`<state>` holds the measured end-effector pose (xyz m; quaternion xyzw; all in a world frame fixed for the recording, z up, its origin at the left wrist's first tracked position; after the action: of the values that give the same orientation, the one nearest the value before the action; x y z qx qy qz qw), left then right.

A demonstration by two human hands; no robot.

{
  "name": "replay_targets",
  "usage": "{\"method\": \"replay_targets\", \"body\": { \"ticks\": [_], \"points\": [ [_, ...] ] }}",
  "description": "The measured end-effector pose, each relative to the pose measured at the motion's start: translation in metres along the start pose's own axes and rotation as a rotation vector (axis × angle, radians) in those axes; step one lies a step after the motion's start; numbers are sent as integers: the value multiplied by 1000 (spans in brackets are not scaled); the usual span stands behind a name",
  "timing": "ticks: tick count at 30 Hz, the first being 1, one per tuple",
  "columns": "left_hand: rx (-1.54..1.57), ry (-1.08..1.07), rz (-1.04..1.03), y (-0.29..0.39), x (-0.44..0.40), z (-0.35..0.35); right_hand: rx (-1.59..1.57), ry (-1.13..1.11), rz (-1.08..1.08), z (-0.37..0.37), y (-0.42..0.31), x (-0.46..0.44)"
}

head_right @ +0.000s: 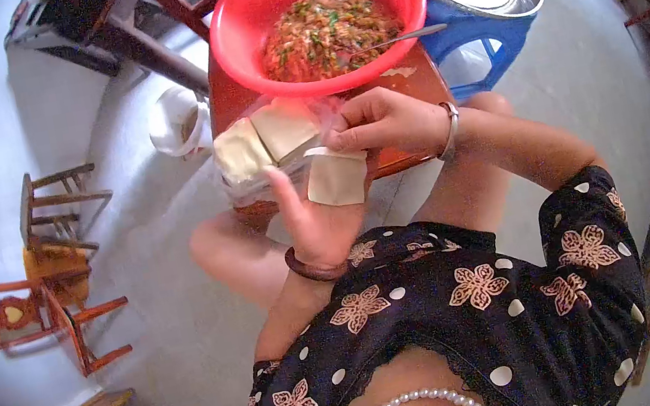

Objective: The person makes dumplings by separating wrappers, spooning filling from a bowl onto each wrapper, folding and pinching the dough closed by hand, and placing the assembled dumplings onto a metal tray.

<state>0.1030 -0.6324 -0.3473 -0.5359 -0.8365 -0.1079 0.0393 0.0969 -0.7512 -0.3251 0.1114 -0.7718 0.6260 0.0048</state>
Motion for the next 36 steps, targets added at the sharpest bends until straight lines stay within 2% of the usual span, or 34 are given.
{"method": "replay_targets", "body": {
  "ticks": [2,3,5,7,9,10,11,13,15,17,21,24,25,27,29,32,36],
  "points": [
    [-282,113,-15,-1,3,3,2,69,-17,7,4,9],
    [-288,113,-6,-4,5,2,13,121,-34,11,6,13],
    [-511,272,-9,-4,7,8,-27,159,-23,12,9,17],
    [-484,272,15,-1,8,12,-68,194,-11,19,17,21],
    [-455,275,41,9,11,11,375,330,298,46,7,36],
    [-426,245,138,10,14,9,330,429,200,64,9,48],
    [-396,215,233,10,18,7,329,430,203,75,9,55],
    [-368,285,225,14,25,9,259,753,318,104,-3,73],
    [-537,289,273,16,27,10,232,791,388,107,-12,71],
    [-525,284,260,9,23,5,206,838,457,108,-20,65],
    [-591,261,215,5,17,-6,232,690,497,103,-35,42],
    [-598,291,219,12,24,-11,968,647,508,75,-86,45],
    [-584,309,236,14,27,-11,970,642,508,69,-97,45],
    [-529,312,260,17,30,-15,1176,512,757,43,-121,43],
    [-478,310,289,16,32,-13,1237,476,736,34,-119,32],
    [-496,268,312,15,31,-15,1398,339,845,21,-109,14],
    [-544,253,320,19,34,-21,1386,235,816,9,-107,14]
  ]
}}
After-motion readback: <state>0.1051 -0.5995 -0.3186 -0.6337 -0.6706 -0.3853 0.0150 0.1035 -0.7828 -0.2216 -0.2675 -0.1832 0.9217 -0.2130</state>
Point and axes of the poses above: each hand's wrist, its own x-axis away from the middle knuckle, its own z-axis out of the back of the hand, y = z × x, the point moved 6 cm from there along -x, towards the middle knuckle, and after that the axes turned 7 degrees about z, right-handed, at the moved point
